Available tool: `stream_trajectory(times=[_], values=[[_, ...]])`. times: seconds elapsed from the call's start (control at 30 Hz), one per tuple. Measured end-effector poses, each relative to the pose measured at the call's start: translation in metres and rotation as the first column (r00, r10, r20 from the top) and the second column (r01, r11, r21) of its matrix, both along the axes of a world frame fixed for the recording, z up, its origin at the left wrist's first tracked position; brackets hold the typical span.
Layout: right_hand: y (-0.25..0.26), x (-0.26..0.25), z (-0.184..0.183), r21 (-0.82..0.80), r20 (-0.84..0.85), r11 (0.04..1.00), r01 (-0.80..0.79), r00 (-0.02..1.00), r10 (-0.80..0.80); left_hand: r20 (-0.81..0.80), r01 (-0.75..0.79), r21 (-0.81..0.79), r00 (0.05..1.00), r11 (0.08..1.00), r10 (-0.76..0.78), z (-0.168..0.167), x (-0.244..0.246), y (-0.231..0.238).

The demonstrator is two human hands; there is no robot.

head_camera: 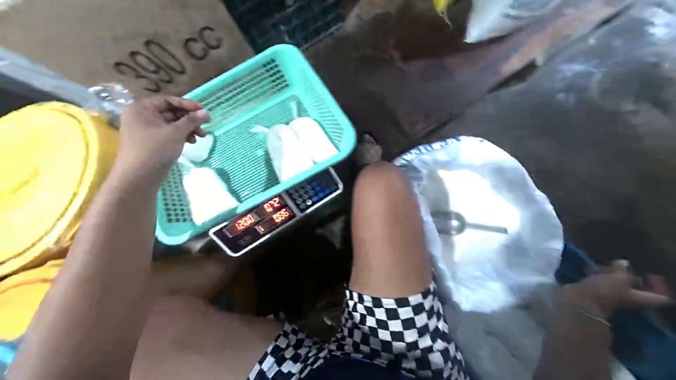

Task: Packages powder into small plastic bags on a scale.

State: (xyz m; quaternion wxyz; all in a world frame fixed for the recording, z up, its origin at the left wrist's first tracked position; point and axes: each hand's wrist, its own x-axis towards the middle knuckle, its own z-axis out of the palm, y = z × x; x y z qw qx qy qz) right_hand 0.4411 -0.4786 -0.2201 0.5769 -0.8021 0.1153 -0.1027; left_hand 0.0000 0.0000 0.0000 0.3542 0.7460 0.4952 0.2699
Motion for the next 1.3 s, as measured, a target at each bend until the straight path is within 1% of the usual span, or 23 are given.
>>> stream_trajectory(times=[0.03,0.07,0.1,0.13,0.2,0.27,0.33,0.4,0.43,0.47,0.5,0.53,0.57,0.63,0.73,0.8,0.87,0.93,1.0,1.03,1.1,1.23,1.3], values=[[0.026,-0.001,0.026,0.023,0.154,0.997,-0.075,0.986,0.071,-0.087,-0.061,0.044,0.994,0.997,0.064,0.002,-0.010,0.004],[0.052,-0.003,0.051,0.037,0.275,0.980,-0.197,0.945,0.180,-0.167,-0.118,0.056,0.978,0.991,0.126,0.004,-0.020,0.009],[0.077,-0.005,0.071,0.035,0.360,0.935,-0.354,0.877,0.318,-0.223,-0.171,0.054,0.958,0.984,0.179,0.004,-0.030,0.014],[0.102,-0.005,0.087,0.010,0.408,0.856,-0.516,0.784,0.468,-0.261,-0.202,0.028,0.944,0.979,0.202,0.003,-0.039,0.018],[0.170,-0.025,0.130,-0.083,0.419,0.634,-0.769,0.550,0.722,-0.298,-0.199,-0.052,0.938,0.979,0.175,0.000,-0.058,0.025],[0.247,-0.082,0.178,-0.180,0.361,0.373,-0.910,0.292,0.886,-0.282,-0.155,-0.099,0.952,0.983,0.122,-0.006,-0.072,0.027],[0.316,-0.140,0.205,-0.319,0.123,0.085,-0.944,0.048,0.991,-0.247,-0.128,-0.097,0.964,0.987,0.101,-0.014,-0.079,0.027],[0.379,-0.183,0.207,-0.421,-0.151,-0.208,-0.883,-0.158,0.976,-0.251,-0.091,-0.060,0.965,0.994,0.073,-0.022,-0.083,0.027],[0.406,-0.203,0.200,-0.457,-0.226,-0.322,-0.829,-0.242,0.943,-0.277,-0.067,-0.033,0.959,0.997,0.055,-0.023,-0.086,0.027],[0.428,-0.224,0.194,-0.479,-0.288,-0.418,-0.772,-0.311,0.906,-0.301,-0.054,-0.016,0.952,0.998,0.047,-0.021,-0.090,0.028],[0.446,-0.247,0.191,-0.485,-0.343,-0.490,-0.724,-0.358,0.868,-0.316,-0.066,-0.002,0.947,0.998,0.062,-0.018,-0.094,0.028],[0.462,-0.269,0.191,-0.492,-0.382,-0.537,-0.685,-0.385,0.840,-0.322,-0.099,0.015,0.942,0.995,0.098,-0.015,-0.099,0.029],[0.477,-0.289,0.191,-0.503,-0.380,-0.550,-0.667,-0.401,0.833,-0.327,-0.147,0.039,0.933,0.988,0.151,-0.011,-0.103,0.031],[0.503,-0.328,0.196,-0.512,-0.312,-0.523,-0.681,-0.419,0.852,-0.361,-0.261,0.068,0.893,0.963,0.268,-0.003,-0.110,0.033],[0.542,-0.381,0.206,-0.420,-0.231,-0.453,-0.786,-0.390,0.891,-0.386,-0.362,0.050,0.852,0.931,0.353,-0.003,-0.123,0.038],[0.566,-0.408,0.211,-0.298,-0.256,-0.417,-0.859,-0.349,0.902,-0.320,-0.393,0.017,0.869,0.919,0.377,-0.008,-0.131,0.042],[0.583,-0.424,0.211,-0.152,-0.312,-0.392,-0.907,-0.332,0.890,-0.180,-0.428,-0.024,0.891,0.903,0.418,-0.013,-0.137,0.046],[0.587,-0.428,0.210,-0.052,-0.271,-0.347,-0.936,-0.321,0.907,0.042,-0.447,-0.112,0.890,0.887,0.454,-0.016,-0.140,0.052],[0.578,-0.422,0.211,-0.064,-0.174,-0.355,-0.933,-0.340,0.924,0.257,-0.394,-0.258,0.852,0.882,0.455,-0.015,-0.135,0.056],[0.568,-0.418,0.213,-0.080,-0.126,-0.370,-0.926,-0.359,0.925,0.322,-0.340,-0.327,0.837,0.882,0.443,-0.014,-0.131,0.056],[0.547,-0.407,0.218,-0.074,-0.032,-0.367,-0.927,-0.365,0.930,0.373,-0.243,-0.418,0.833,0.875,0.409,-0.010,-0.119,0.057],[0.515,-0.380,0.228,-0.018,0.097,-0.314,-0.949,-0.315,0.944,0.385,-0.244,-0.515,0.791,0.822,0.476,-0.002,-0.091,0.053],[0.505,-0.369,0.235,-0.018,0.161,-0.311,-0.950,-0.309,0.937,0.442,-0.150,-0.532,0.790,0.833,0.425,0.000,-0.084,0.053]])
